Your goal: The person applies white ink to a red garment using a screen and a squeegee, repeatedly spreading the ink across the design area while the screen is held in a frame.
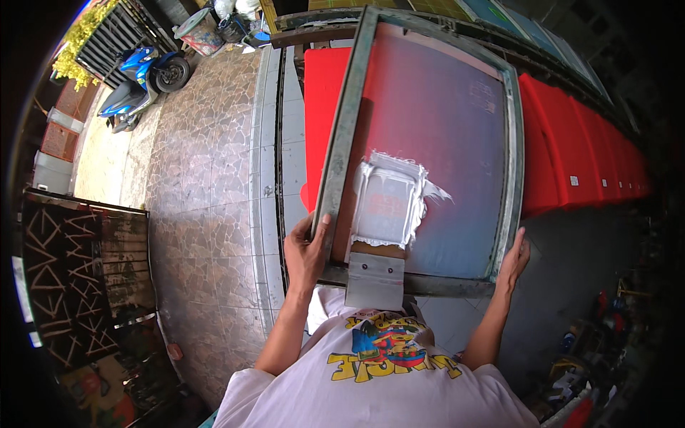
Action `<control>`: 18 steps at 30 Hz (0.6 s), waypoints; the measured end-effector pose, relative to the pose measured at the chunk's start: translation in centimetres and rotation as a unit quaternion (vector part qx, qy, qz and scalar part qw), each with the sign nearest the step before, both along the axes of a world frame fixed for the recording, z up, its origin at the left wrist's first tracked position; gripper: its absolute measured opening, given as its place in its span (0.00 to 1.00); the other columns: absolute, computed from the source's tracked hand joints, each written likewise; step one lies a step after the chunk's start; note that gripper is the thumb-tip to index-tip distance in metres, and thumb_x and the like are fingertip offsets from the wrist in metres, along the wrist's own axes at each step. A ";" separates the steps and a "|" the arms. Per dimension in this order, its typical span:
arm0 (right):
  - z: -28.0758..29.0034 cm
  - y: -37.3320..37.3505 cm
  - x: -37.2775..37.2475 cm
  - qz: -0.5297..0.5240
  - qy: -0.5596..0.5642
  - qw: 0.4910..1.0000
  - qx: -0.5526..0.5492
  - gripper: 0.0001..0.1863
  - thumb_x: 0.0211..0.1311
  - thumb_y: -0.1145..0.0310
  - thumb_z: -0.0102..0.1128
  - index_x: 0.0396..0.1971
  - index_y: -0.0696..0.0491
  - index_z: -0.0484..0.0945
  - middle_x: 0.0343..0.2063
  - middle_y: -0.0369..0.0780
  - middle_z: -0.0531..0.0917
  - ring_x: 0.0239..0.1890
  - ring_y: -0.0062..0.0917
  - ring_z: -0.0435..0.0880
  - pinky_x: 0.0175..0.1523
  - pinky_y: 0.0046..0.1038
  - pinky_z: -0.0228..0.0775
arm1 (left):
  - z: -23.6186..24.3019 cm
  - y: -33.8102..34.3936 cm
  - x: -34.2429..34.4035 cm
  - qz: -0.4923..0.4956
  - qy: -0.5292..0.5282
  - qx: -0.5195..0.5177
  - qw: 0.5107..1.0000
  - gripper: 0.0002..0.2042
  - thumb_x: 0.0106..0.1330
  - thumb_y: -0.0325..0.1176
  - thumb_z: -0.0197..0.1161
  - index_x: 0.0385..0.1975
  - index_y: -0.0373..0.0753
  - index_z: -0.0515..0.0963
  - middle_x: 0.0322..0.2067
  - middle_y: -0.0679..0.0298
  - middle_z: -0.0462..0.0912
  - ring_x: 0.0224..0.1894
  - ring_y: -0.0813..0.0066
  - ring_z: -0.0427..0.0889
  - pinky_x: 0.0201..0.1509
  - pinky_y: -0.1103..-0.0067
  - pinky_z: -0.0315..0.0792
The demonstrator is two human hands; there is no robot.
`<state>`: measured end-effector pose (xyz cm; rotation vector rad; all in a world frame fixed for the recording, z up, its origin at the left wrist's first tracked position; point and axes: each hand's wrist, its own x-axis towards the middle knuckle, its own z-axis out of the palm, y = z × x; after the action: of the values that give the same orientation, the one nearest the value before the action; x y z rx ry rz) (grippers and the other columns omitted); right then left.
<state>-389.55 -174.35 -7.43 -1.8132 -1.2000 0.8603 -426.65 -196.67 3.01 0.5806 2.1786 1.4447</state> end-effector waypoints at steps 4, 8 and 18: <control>-1.2 -5.9 10.3 -0.070 -0.012 0.997 0.024 0.43 0.76 0.37 0.50 0.67 0.66 0.71 0.68 0.53 0.73 0.71 0.40 0.71 0.73 0.34 0.59 | -1.1 2.0 3.7 -0.134 -0.053 0.023 0.989 0.21 0.72 0.44 0.69 0.53 0.31 0.83 0.34 0.55 0.86 0.35 0.78 0.80 0.43 0.77 0.75; 0.7 -14.6 19.1 -0.192 -0.096 0.976 -0.040 0.45 0.76 0.35 0.47 0.64 0.69 0.73 0.67 0.57 0.74 0.68 0.46 0.73 0.74 0.37 0.59 | -1.7 4.1 8.6 -0.260 -0.047 -0.026 0.964 0.26 0.69 0.49 0.69 0.53 0.30 0.83 0.38 0.47 0.85 0.39 0.56 0.86 0.47 0.68 0.76; -2.4 -33.1 33.0 -0.180 -0.510 0.802 -0.254 0.31 0.81 0.55 0.42 0.80 0.43 0.55 0.63 0.55 0.77 0.61 0.50 0.81 0.67 0.47 0.71 | -4.6 10.6 22.2 -0.483 -0.073 -0.079 0.869 0.37 0.67 0.61 0.64 0.57 0.28 0.81 0.48 0.41 0.85 0.51 0.49 0.86 0.57 0.64 0.77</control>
<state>-356.52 -207.42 -9.87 -3.0124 -1.1783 -0.1407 -404.41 -186.08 -1.58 1.2158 1.4601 0.7118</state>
